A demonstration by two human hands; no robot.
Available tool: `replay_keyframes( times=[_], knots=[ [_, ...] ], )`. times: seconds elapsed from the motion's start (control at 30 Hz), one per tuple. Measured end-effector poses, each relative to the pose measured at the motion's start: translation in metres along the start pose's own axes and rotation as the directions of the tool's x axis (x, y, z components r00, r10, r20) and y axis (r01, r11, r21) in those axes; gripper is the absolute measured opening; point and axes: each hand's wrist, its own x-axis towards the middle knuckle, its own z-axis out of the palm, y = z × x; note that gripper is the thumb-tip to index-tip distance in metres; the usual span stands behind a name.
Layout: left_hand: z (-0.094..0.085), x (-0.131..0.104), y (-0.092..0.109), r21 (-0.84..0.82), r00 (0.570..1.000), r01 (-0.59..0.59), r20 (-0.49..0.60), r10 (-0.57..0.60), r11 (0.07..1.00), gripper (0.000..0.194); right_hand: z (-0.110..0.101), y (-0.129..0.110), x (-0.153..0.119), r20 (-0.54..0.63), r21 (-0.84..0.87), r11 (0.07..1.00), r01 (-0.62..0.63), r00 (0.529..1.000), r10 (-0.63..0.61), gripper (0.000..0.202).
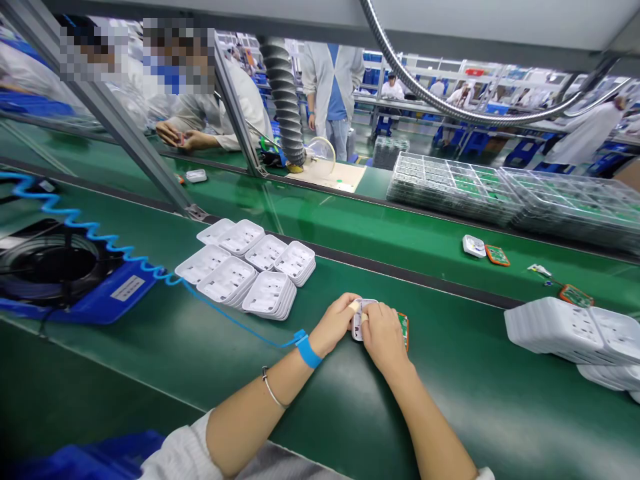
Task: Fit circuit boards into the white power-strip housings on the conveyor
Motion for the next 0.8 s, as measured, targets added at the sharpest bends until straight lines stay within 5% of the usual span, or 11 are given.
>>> replay_keyframes(
  times=[0.8],
  knots=[
    [-0.006, -0.003, 0.003, 0.285, 0.995, -0.075, -0.041, 0.090, 0.956, 0.024, 0.010, 0.005, -0.002, 0.044, 0.067, 0.994, 0.086, 0.995, -0.089, 0.017]
  ],
)
